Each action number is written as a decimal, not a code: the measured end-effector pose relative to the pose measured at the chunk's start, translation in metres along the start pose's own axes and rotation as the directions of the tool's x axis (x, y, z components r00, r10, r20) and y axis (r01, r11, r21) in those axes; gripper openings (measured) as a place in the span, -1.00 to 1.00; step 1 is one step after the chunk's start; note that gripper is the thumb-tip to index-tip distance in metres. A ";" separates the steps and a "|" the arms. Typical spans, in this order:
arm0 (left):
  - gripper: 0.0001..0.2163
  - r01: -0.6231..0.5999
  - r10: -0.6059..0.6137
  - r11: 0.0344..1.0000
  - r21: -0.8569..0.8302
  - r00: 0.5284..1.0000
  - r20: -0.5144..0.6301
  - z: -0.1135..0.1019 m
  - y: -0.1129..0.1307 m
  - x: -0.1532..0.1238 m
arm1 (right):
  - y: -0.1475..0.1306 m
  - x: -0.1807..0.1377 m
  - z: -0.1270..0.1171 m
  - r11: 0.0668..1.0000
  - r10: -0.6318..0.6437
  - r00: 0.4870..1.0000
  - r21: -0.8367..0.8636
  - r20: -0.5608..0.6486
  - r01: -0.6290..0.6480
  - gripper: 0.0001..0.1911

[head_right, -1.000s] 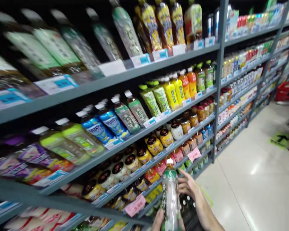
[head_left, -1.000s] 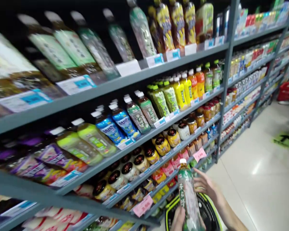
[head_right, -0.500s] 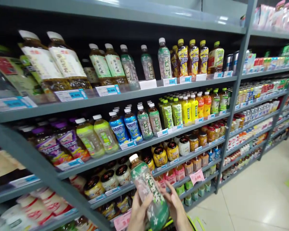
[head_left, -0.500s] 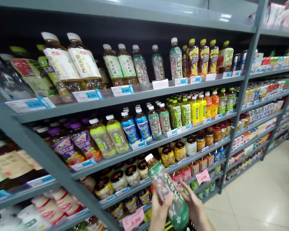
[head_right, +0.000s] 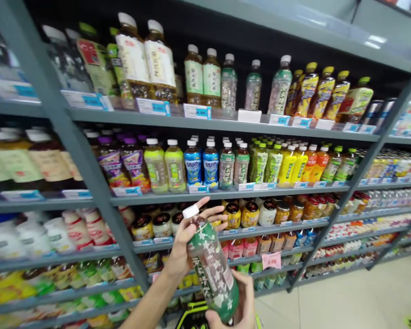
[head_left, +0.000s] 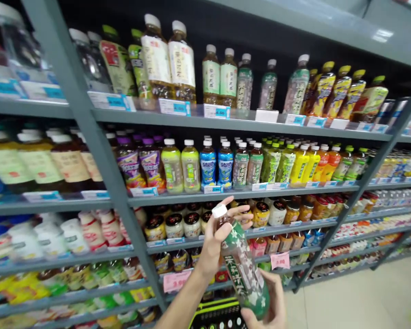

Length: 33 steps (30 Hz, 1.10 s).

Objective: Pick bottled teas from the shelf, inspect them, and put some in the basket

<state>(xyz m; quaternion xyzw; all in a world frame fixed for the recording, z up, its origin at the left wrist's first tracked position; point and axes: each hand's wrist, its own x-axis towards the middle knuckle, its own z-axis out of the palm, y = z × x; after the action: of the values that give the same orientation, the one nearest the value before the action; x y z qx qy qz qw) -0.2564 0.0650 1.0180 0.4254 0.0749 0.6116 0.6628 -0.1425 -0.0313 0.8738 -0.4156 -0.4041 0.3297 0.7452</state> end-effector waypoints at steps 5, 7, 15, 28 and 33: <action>-0.38 -0.042 0.044 0.999 -0.016 0.987 0.153 0.016 0.026 0.016 | -0.030 0.033 -0.006 0.678 -0.640 0.742 -0.310 0.197 0.667 -0.30; -0.39 0.001 0.007 0.998 -0.056 0.990 0.143 0.016 0.031 0.018 | -0.038 0.041 -0.009 0.554 -0.725 0.649 -0.364 0.232 0.749 -0.25; -0.41 0.061 -0.032 0.981 -0.185 0.988 0.152 0.010 0.039 0.015 | -0.035 0.042 -0.024 0.452 -0.729 0.604 -0.436 0.322 0.778 -0.39; -0.52 0.002 0.017 0.988 -0.154 0.993 0.118 0.011 0.029 0.004 | -0.038 0.010 -0.011 0.965 -0.057 0.991 -0.248 0.125 0.087 -0.32; -0.60 -0.011 0.040 0.972 -0.234 0.992 0.120 0.010 0.024 0.010 | -0.044 0.017 -0.022 0.963 0.270 0.918 -0.070 0.291 -0.261 -0.28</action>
<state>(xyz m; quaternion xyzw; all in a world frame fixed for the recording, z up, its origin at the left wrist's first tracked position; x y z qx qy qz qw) -0.2652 0.0665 1.0442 0.3829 -0.0439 0.5970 0.7036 -0.1087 -0.0439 0.9112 -0.4230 -0.4565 0.4804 0.6179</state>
